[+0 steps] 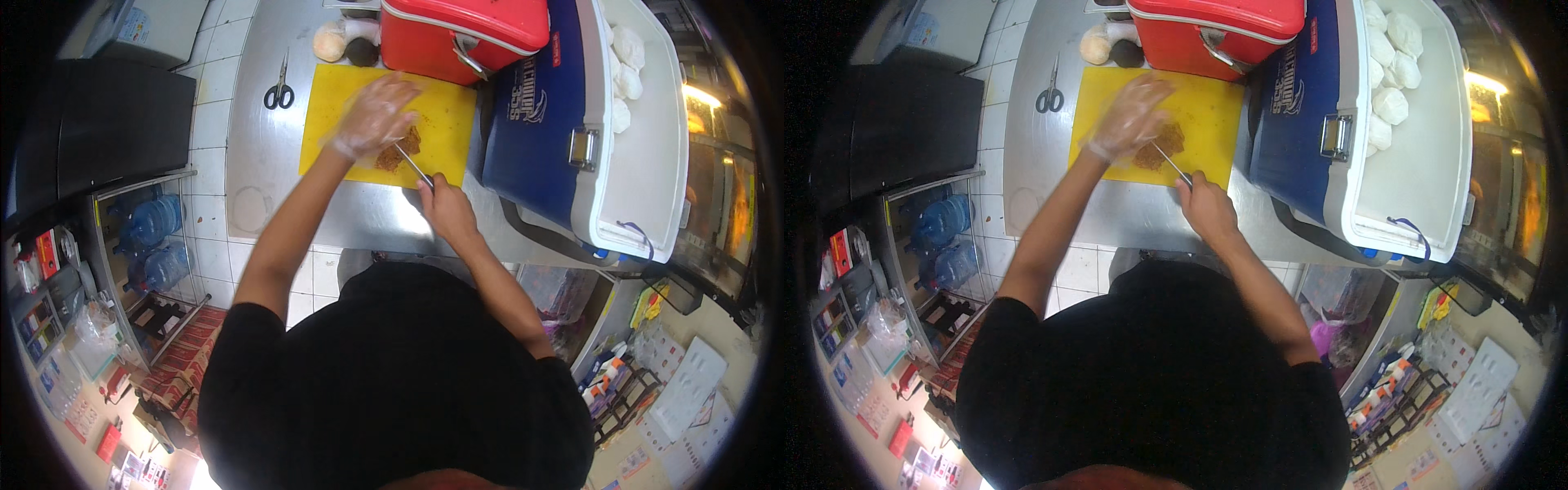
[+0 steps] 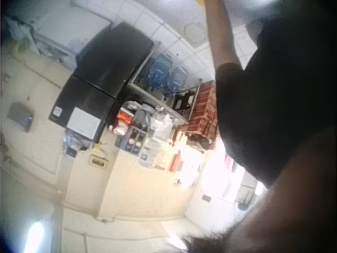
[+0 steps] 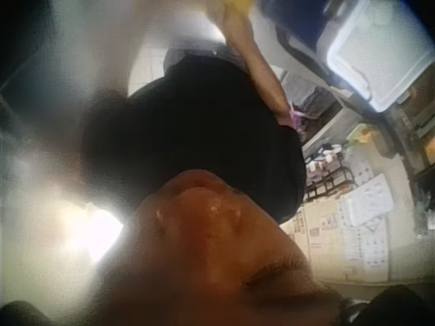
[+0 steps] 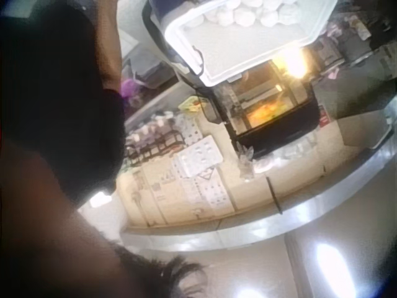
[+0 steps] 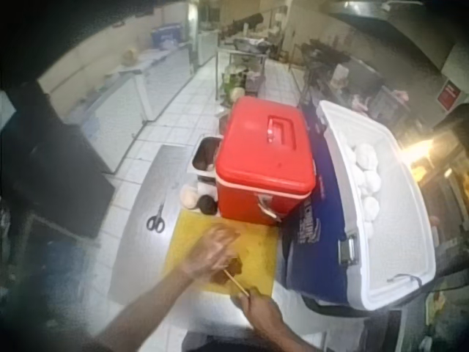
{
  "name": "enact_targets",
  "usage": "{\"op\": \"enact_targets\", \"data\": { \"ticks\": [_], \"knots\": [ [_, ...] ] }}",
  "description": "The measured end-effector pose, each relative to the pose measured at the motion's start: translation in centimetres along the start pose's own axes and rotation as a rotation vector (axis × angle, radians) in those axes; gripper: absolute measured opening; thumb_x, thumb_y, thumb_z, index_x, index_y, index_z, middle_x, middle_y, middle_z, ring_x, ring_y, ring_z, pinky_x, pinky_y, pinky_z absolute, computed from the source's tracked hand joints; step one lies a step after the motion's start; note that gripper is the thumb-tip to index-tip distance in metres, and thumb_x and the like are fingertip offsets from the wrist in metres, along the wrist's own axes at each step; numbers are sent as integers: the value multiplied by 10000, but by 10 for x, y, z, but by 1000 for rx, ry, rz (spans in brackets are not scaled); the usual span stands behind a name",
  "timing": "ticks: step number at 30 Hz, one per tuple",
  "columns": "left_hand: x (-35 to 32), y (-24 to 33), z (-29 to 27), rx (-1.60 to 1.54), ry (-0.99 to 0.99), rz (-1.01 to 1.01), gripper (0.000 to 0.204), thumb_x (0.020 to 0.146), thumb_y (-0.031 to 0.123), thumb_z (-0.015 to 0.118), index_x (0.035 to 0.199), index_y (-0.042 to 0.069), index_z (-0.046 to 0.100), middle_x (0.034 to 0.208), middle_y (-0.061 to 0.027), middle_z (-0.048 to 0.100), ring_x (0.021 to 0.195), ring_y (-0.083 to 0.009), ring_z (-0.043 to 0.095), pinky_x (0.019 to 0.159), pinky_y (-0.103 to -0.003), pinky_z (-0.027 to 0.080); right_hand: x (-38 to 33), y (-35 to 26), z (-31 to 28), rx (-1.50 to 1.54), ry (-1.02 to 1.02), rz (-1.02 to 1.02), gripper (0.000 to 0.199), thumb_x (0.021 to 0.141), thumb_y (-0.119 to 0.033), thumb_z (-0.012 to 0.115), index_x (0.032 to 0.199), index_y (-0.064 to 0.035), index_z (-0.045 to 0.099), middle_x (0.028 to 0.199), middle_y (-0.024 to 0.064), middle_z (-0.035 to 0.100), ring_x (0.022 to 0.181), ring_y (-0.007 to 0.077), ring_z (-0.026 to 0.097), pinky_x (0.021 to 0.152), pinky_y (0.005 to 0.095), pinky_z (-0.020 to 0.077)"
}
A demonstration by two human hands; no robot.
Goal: The person assembles food boxes by scooping scrambled eggs into containers, placing buns and fried chicken pieces inside, and adding seaweed packets. They retrieve buns from a cooler and chicken from a heated display, then arrange the completed boxes on the counter.
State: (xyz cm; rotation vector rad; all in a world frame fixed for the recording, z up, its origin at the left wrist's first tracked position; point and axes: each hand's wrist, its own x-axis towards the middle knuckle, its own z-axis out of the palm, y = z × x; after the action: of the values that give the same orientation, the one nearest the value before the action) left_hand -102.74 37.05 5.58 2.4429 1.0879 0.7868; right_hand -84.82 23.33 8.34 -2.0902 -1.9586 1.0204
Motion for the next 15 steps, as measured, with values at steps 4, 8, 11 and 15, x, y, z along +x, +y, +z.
{"op": "enact_targets", "data": {
  "ticks": [4, 8, 11, 15],
  "knots": [
    [25, -22, 23, 184, -377, 273, 509, 945, 383, 365, 1343, 72, 427, 1406, -153, 387, 1363, -344, 231, 1131, -442, 183, 7, -10, 4, -81, -45, 46, 378, 934, -341, 462, 891, 29, 532, 712, 261, 618, 694, 443, 615, 645, 524, 488],
    [7, -35, 60, 125, -319, 259, 562, 945, 444, 345, 1360, 71, 408, 1437, -142, 359, 1374, -342, 225, 1136, -425, 177, 18, 8, 46, -149, 9, 64, 388, 924, -361, 484, 886, 21, 537, 697, 239, 618, 682, 427, 621, 641, 512, 496],
    [30, -47, 47, 44, -398, 248, 569, 949, 434, 342, 1378, 61, 373, 1452, -143, 331, 1375, -328, 225, 1141, -413, 166, 35, 9, 36, -124, 27, 9, 382, 912, -364, 506, 886, 16, 541, 692, 225, 619, 670, 421, 619, 623, 500, 499],
    [32, -21, 23, -205, -501, 140, 577, 958, 428, 326, 1381, 37, 354, 1454, -154, 320, 1374, -314, 231, 1144, -400, 159, 8, -8, 4, -79, -11, 85, 369, 909, -353, 513, 892, 15, 535, 707, 237, 622, 669, 420, 619, 601, 492, 499]
  ]
}}
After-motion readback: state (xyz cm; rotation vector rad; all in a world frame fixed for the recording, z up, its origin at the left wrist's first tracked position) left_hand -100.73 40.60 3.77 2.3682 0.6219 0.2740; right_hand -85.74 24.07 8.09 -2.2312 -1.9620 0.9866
